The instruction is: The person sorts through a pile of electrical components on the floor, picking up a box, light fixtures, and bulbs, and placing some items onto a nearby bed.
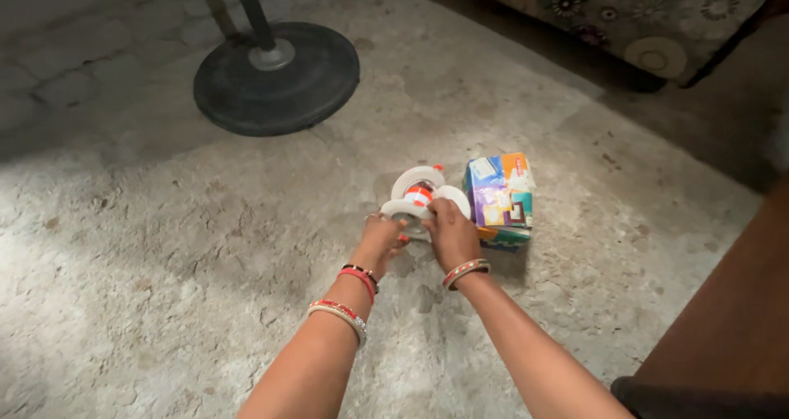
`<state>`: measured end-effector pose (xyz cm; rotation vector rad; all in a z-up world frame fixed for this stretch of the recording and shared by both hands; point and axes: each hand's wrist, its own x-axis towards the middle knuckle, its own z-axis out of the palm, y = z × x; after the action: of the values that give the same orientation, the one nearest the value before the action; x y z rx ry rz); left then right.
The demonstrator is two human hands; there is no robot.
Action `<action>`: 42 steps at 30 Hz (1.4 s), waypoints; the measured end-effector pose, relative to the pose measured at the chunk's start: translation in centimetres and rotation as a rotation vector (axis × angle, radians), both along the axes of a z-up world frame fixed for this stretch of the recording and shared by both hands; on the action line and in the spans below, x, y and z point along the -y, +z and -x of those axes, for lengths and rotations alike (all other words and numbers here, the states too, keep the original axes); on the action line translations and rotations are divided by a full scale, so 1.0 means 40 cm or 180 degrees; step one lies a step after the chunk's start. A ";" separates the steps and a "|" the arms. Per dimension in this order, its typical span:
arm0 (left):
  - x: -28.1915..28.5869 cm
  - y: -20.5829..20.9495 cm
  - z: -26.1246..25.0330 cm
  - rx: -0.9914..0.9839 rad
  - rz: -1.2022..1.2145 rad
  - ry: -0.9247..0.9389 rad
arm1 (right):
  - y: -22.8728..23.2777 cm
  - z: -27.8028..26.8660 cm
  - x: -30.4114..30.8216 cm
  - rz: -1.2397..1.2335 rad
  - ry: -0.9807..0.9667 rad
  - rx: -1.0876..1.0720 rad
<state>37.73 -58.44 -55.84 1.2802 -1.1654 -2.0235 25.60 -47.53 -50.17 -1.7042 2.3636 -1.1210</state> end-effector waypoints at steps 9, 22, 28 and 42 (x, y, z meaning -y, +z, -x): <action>-0.012 0.038 -0.003 0.0325 0.0217 0.0275 | 0.021 0.025 0.030 -0.0268 0.0245 0.0312; 0.002 0.095 -0.107 0.1191 0.0673 0.1062 | -0.007 -0.067 0.108 -0.0331 0.0774 0.0890; 0.043 0.080 -0.138 0.2025 0.0952 0.1299 | -0.005 -0.113 0.184 -0.0354 0.0819 0.1016; 0.105 0.120 -0.116 0.0375 0.0386 0.1161 | 0.021 -0.067 0.223 0.0948 0.0260 0.0885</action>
<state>42.37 -62.65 -51.05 1.4465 -1.0017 -1.6106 28.27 -56.45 -49.32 -1.5755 2.0252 -1.6409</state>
